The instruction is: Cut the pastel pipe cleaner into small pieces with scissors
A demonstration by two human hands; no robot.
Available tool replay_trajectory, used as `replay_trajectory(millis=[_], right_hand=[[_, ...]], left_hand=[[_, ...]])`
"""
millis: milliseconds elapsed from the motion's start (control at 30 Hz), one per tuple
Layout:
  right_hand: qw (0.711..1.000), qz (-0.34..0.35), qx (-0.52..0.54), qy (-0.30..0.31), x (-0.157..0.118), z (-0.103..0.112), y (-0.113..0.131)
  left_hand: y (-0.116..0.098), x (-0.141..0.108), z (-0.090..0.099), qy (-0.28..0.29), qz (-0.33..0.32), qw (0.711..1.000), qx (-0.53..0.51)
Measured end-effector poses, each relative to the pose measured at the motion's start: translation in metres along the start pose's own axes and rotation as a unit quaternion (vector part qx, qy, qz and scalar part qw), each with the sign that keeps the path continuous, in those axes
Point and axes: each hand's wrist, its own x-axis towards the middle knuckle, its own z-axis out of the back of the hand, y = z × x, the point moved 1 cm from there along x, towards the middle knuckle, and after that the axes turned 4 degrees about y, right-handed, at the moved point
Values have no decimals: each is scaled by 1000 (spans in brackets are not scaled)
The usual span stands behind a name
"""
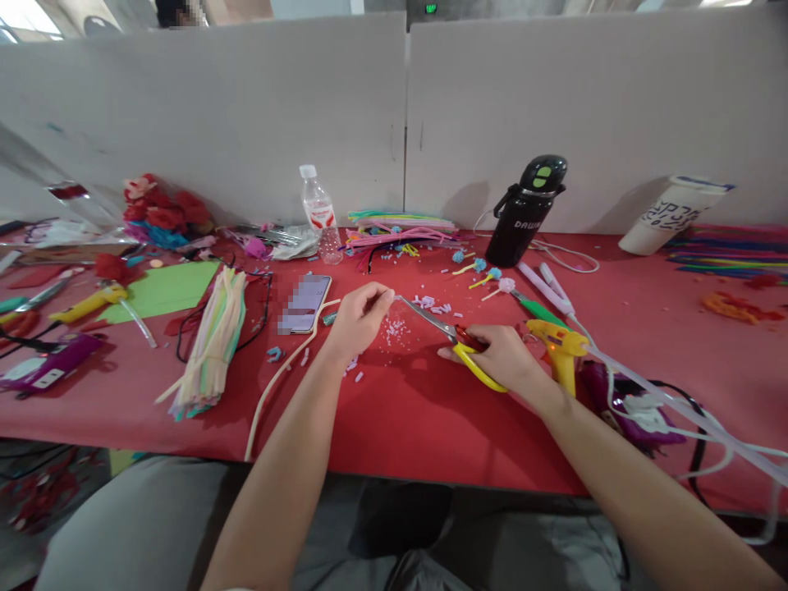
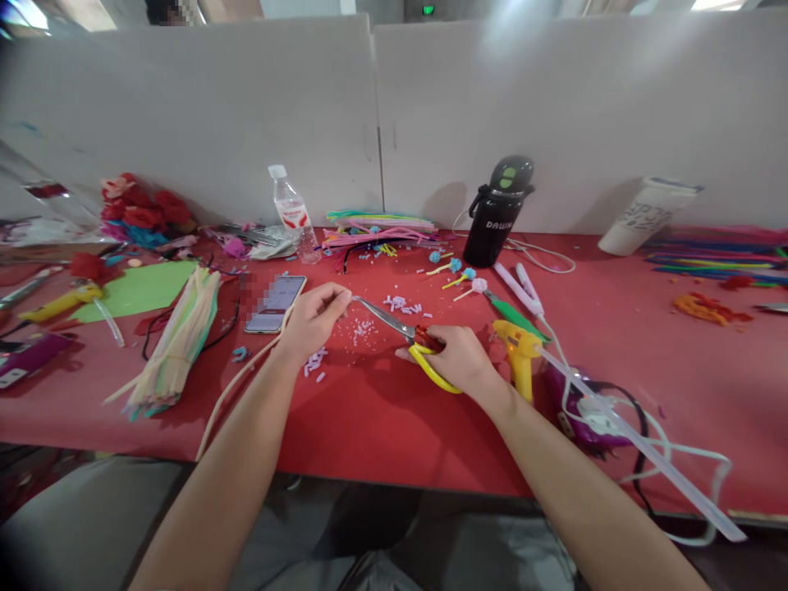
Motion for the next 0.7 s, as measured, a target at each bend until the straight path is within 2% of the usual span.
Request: replay_trajectory(millis=[700], right_hand=[[1000,-2,12,8,0,-1,-1]], left_hand=[[0,0,-1,-8,-4,1000,3]])
